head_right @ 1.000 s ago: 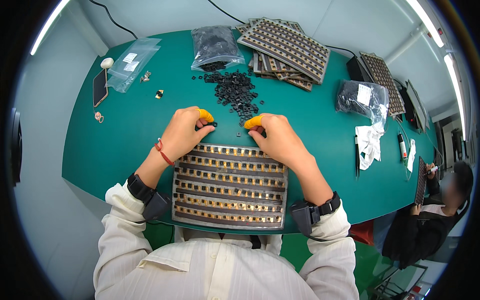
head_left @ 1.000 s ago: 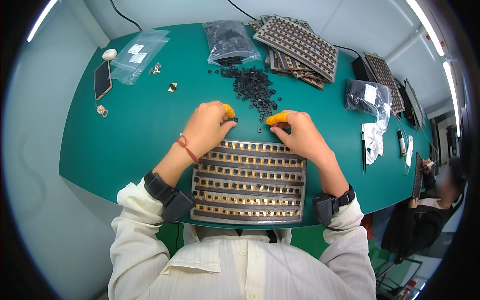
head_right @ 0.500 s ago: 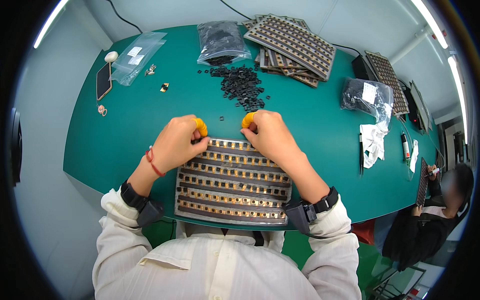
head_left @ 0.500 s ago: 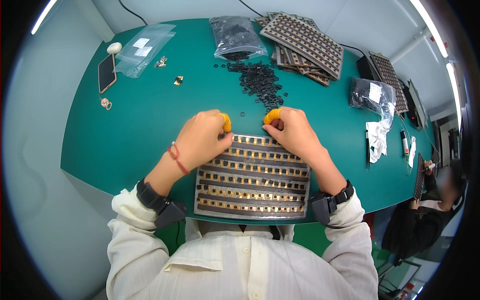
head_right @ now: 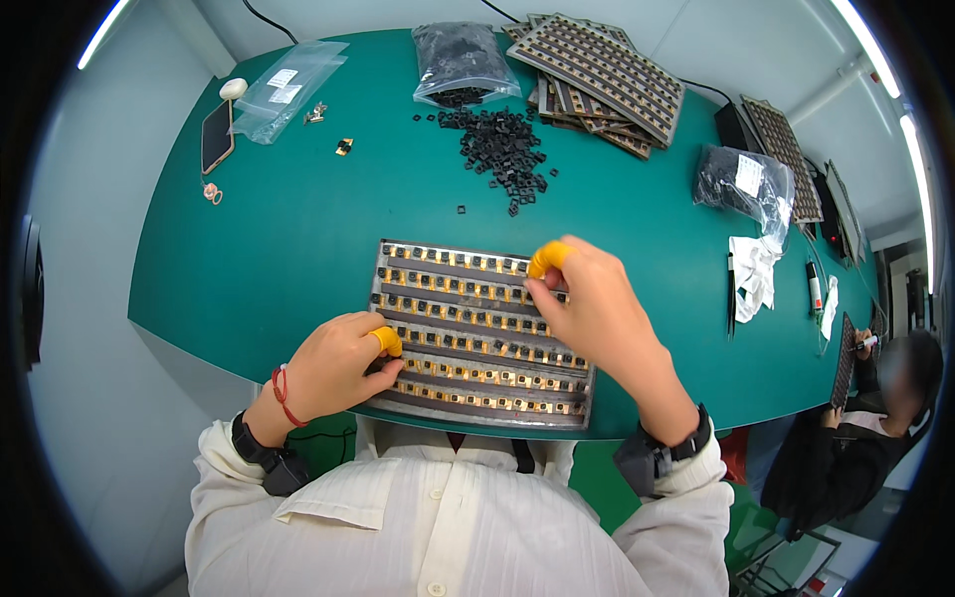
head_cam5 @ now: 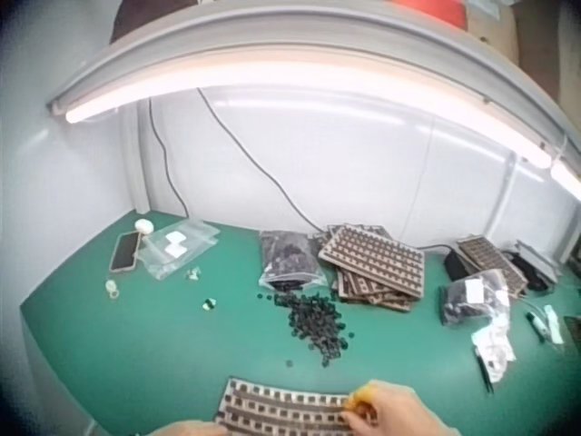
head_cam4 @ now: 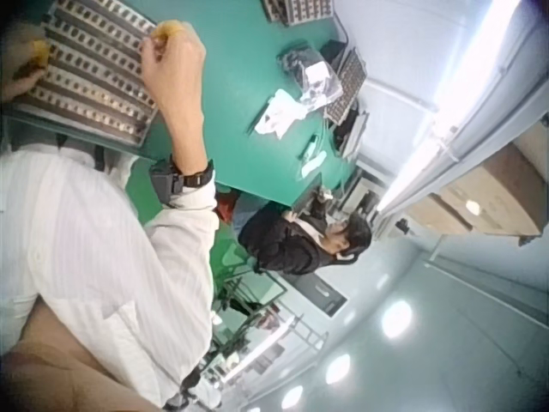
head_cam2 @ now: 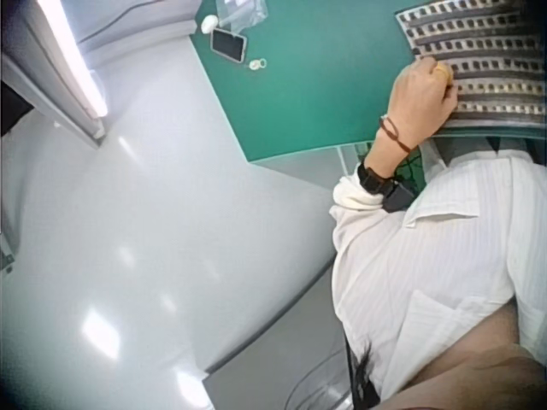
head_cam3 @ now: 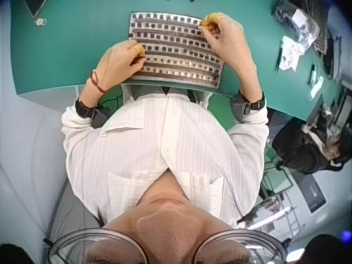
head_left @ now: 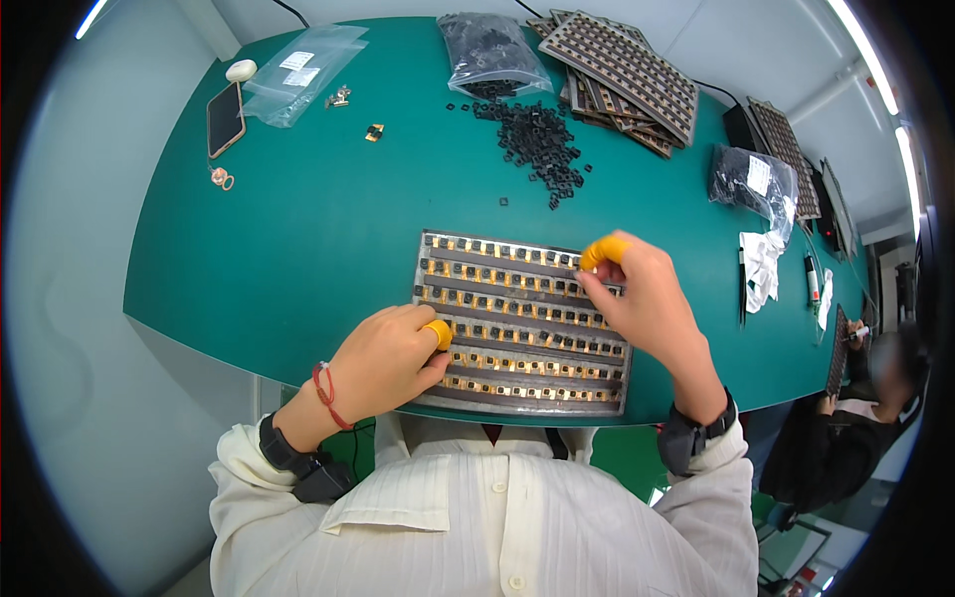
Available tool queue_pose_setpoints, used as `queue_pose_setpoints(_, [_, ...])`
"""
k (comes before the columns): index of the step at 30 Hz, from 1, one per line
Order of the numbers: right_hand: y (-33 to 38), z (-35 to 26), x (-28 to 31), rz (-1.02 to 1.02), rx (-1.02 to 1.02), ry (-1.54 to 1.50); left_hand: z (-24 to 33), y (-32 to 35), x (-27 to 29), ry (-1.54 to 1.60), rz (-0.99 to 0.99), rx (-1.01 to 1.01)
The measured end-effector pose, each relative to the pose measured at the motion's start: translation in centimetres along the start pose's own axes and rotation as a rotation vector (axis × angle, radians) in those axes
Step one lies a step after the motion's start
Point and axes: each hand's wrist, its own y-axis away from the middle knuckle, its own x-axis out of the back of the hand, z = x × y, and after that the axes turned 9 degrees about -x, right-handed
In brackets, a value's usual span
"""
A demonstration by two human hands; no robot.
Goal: Picking small black rings or components from a pile and placing them into a structured tray containing camera or sensor modules.
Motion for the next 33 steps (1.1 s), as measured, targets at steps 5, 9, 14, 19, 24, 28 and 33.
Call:
queue_pose_setpoints(5, [5.9, 0.8, 0.7, -0.056, -0.075, 0.031, 0.8, 0.5, -1.0, -0.102, 0.112, -0.029])
queue_pose_setpoints(9, [9.3, 1.4, 0.1, -0.086, -0.124, 0.052, 1.8, 1.3, -1.2, -0.241, 0.124, -0.069])
queue_pose_setpoints(14, [10.8, 1.9, -1.1, -0.057, -0.095, 0.069, 3.3, 1.8, -1.8, -0.316, 0.004, -0.081])
queue_pose_setpoints(19, [10.7, 1.9, -2.2, 0.011, -0.024, 0.118, 3.4, 1.1, -1.2, -0.287, -0.082, -0.035])
queue_pose_setpoints(24, [11.5, 0.5, -2.1, -0.078, 0.049, 0.420, 3.3, -1.9, 1.6, -0.178, -0.381, 0.062])
queue_pose_setpoints(28, [11.0, -0.5, -2.0, -0.137, -0.018, 0.438, -0.4, -5.7, 2.9, -0.006, -0.121, -0.009])
queue_pose_setpoints(33, [7.7, -0.5, 0.8, -0.449, -0.092, 0.365, -6.6, -11.2, 1.1, 0.010, 0.255, -0.040])
